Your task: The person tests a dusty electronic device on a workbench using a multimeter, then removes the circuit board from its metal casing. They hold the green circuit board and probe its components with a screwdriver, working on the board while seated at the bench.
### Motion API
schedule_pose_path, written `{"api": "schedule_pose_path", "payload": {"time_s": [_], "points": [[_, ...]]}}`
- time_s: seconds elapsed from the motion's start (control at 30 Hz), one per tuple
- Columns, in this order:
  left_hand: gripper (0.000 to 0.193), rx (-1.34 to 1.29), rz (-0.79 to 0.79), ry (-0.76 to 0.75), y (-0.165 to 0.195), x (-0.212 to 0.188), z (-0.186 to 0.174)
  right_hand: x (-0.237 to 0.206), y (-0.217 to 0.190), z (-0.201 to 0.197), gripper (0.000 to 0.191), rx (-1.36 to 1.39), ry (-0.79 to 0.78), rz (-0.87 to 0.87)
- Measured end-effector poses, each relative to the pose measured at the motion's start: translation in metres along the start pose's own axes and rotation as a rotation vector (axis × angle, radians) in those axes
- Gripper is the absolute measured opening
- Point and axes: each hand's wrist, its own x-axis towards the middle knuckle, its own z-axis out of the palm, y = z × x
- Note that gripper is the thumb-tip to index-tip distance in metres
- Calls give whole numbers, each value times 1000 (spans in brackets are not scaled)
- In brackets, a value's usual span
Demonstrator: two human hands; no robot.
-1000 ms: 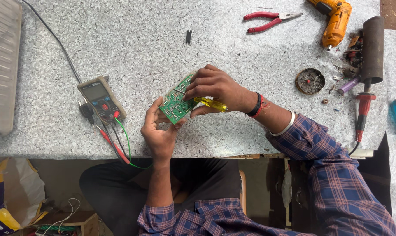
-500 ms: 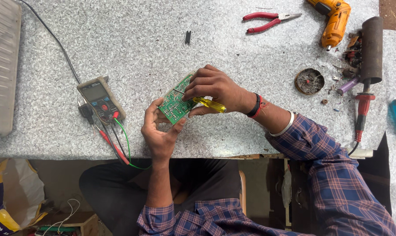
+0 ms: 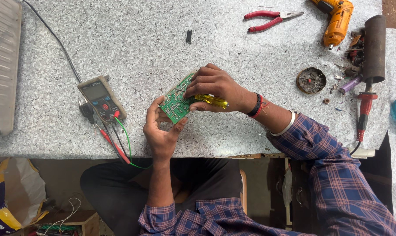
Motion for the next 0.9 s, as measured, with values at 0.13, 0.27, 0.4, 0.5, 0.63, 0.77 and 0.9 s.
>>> {"api": "schedule_pose_path", "payload": {"time_s": [0.13, 0.27, 0.4, 0.5, 0.63, 0.77, 0.9], "points": [[86, 4, 4, 0, 1, 0, 0, 0, -1, 1, 30, -2, 6, 3], [86, 29, 2, -6, 2, 0, 0, 0, -1, 1, 26, -39, 14, -16], [85, 21, 14, -12, 2, 0, 0, 0, -1, 2, 24, -34, 24, -13], [85, 31, 25, -13, 1, 1, 0, 0, 1, 3, 23, -30, 29, -20], [85, 38, 37, -14, 0, 1, 0, -2, 1, 3, 23, -25, 34, -16], [86, 41, 33, -18, 0, 1, 0, -2, 1, 4, 23, -25, 30, -12], [85, 16, 36, -21, 1, 1, 1, -2, 1, 4, 22, -28, 32, -16]]}}
